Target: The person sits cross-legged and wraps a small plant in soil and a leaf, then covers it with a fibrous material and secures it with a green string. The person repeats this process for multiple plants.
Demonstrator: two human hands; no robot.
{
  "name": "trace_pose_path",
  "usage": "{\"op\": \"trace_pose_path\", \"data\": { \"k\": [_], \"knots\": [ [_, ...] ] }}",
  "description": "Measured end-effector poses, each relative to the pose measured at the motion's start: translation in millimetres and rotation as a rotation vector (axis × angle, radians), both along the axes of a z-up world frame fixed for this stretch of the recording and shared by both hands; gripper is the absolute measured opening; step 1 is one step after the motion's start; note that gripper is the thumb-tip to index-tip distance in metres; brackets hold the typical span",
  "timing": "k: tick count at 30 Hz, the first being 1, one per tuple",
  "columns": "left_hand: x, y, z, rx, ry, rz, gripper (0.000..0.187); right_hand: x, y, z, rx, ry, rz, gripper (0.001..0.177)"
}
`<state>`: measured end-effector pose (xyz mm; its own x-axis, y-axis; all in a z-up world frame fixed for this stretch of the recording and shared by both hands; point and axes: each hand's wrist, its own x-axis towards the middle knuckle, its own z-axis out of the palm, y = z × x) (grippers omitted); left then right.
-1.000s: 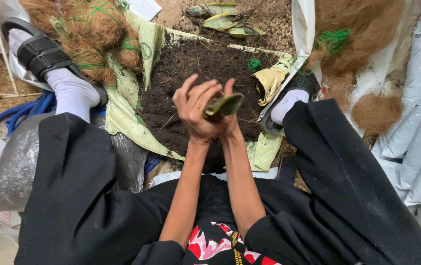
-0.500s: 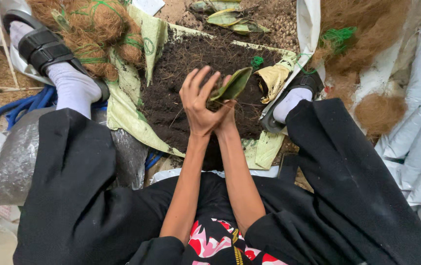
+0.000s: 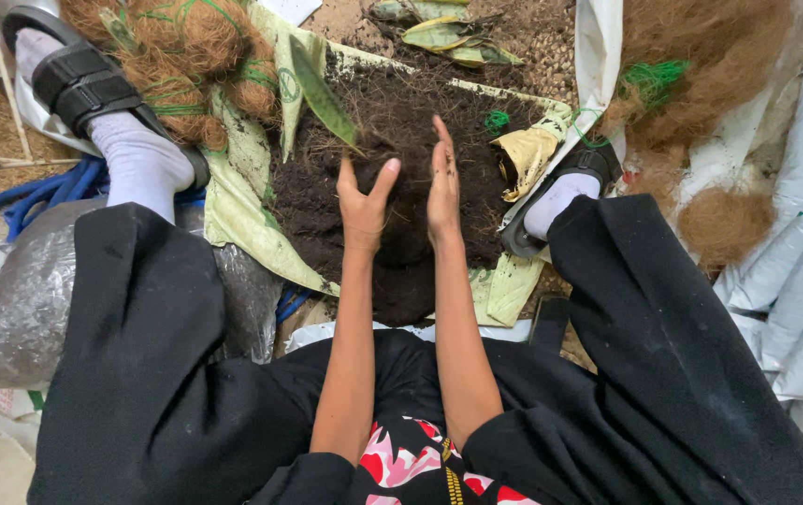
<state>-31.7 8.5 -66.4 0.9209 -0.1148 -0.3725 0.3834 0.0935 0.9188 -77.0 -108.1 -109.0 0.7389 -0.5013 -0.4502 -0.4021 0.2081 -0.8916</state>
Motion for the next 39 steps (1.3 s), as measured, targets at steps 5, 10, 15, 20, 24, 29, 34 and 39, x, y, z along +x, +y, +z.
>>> {"op": "trace_pose_path", "data": {
  "k": [5, 10, 15, 20, 24, 29, 34, 39],
  "knots": [
    [7, 13, 4, -0.472, 0.348, 0.160, 0.048, -18, 8, -51, -0.780, 0.486, 0.301, 0.070],
    [16, 14, 14, -0.442, 0.340, 0.162, 0.048, -41, 74, -67, -0.813, 0.406, 0.466, 0.093],
    [19, 13, 20, -0.442, 0.328, 0.174, 0.042, -66, 110, -64, -0.947, 0.198, 0.481, 0.073],
    [17, 14, 22, -0.447, 0.268, 0.100, 0.045, -47, 79, -40, -0.578, 0.329, 0.294, 0.034],
    [15, 14, 21, -0.392, 0.249, 0.050, 0.045, -13, 23, 6, -0.346, 0.632, 0.174, 0.037],
    [12, 11, 12, -0.604, 0.389, 0.131, 0.042, 14, -21, 89, -0.506, 0.196, 0.208, 0.035],
    [6, 9, 0, -0.439, 0.335, 0.040, 0.042, 19, -13, 163, -0.282, -0.048, 0.440, 0.035],
    [7, 9, -5, -0.568, 0.531, 0.116, 0.051, 27, -10, 174, -0.369, -0.071, 0.445, 0.033]
  ]
}}
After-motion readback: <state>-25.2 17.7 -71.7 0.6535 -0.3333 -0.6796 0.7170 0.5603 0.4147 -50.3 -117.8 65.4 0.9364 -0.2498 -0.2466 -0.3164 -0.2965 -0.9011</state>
